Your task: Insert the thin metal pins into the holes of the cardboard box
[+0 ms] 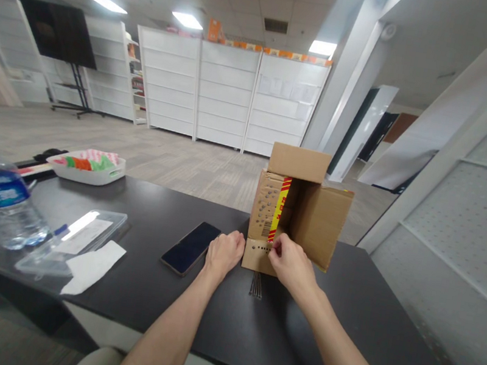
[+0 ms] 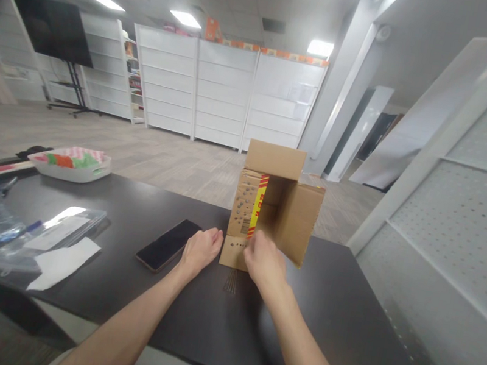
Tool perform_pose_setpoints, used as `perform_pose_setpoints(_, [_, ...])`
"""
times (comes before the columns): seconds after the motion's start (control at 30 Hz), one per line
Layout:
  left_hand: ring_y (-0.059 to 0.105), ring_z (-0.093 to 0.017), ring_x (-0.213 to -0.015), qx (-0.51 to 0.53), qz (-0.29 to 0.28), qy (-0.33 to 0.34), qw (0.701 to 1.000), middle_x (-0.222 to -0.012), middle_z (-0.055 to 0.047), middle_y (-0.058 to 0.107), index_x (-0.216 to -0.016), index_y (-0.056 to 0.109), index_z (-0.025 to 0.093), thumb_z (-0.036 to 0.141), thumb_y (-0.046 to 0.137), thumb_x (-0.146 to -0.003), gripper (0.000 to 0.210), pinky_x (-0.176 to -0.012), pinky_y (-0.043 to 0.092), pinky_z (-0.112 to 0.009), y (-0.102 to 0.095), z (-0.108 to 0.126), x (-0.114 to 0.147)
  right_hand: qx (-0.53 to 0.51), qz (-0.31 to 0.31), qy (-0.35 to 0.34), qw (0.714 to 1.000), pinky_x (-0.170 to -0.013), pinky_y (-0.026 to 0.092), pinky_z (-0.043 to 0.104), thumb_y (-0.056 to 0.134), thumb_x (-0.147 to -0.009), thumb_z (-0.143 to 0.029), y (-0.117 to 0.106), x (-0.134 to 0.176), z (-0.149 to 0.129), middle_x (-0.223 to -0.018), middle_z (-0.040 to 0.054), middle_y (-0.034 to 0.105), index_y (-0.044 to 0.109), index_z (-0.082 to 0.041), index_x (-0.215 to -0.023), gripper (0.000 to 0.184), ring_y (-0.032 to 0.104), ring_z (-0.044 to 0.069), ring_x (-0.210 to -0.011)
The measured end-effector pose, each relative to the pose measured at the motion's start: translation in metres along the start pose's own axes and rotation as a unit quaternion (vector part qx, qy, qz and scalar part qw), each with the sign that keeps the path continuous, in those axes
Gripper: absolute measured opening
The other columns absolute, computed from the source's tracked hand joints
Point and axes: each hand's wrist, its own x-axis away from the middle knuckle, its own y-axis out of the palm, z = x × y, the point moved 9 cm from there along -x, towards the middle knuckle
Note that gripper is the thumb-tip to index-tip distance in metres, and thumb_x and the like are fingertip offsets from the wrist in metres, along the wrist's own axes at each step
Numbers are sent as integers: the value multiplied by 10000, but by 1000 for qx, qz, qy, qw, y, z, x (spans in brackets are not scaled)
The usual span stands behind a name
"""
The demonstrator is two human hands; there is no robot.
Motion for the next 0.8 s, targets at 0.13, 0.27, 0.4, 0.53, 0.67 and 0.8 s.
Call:
perform_pose_setpoints(0.13, [663, -223, -798, -4, 3, -2, 1000, -840, -112, 689, -891, 633, 200, 412, 203, -940, 481, -664, 431, -280, 2, -1, 0, -20, 19, -14, 1000, -527, 243, 244, 496, -785, -225, -13, 6, -8, -811, 18, 624, 522, -217, -823, 47, 557, 164, -700])
perform_pose_setpoints(0.27, [660, -229, -808, -2, 5, 2, 1000, -845, -112, 689, -893, 635, 206, 412, 199, -941, 485, -679, 435, -292, 3, -1, 0, -62, 30, -61, 996, -523, 257, 236, 488, -763, -197, -23, 16, -15, -750, 8, 593, 506, -202, -774, 22, 521, 135, -622])
perform_pose_setpoints(0.4, [656, -230, -828, 2, 4, 1, 1000, -856, -117, 688, -894, 638, 204, 412, 195, -941, 492, -691, 434, -294, 4, -1, 0, -108, 37, -110, 987, -535, 289, 235, 479, -742, -173, -22, 33, -16, -699, -7, 558, 493, -201, -764, 39, 500, 134, -604])
perform_pose_setpoints(0.53, [656, -233, -831, 3, -5, -1, 1000, -867, -119, 688, -895, 638, 204, 411, 198, -940, 488, -690, 433, -296, 4, -1, 0, -143, 19, -151, 978, -590, 339, 246, 456, -779, -164, -6, 56, -16, -740, 0, 548, 467, -205, -768, 44, 516, 148, -673])
perform_pose_setpoints(0.67, [652, -237, -847, 7, -14, -6, 1000, -880, -125, 686, -909, 639, 202, 408, 194, -941, 491, -702, 432, -301, 3, -1, 0, -162, 9, -150, 975, -640, 370, 259, 434, -841, -185, 11, 78, -12, -771, 4, 530, 467, -209, -798, 59, 506, 150, -698])
perform_pose_setpoints(0.8, [652, -228, -843, 8, -14, -6, 1000, -875, -119, 687, -908, 638, 206, 411, 195, -942, 489, -713, 431, -298, 2, -1, 0, -180, 3, -140, 974, -667, 385, 259, 434, -851, -163, 24, 90, -7, -804, 3, 525, 465, -210, -809, 70, 509, 143, -713])
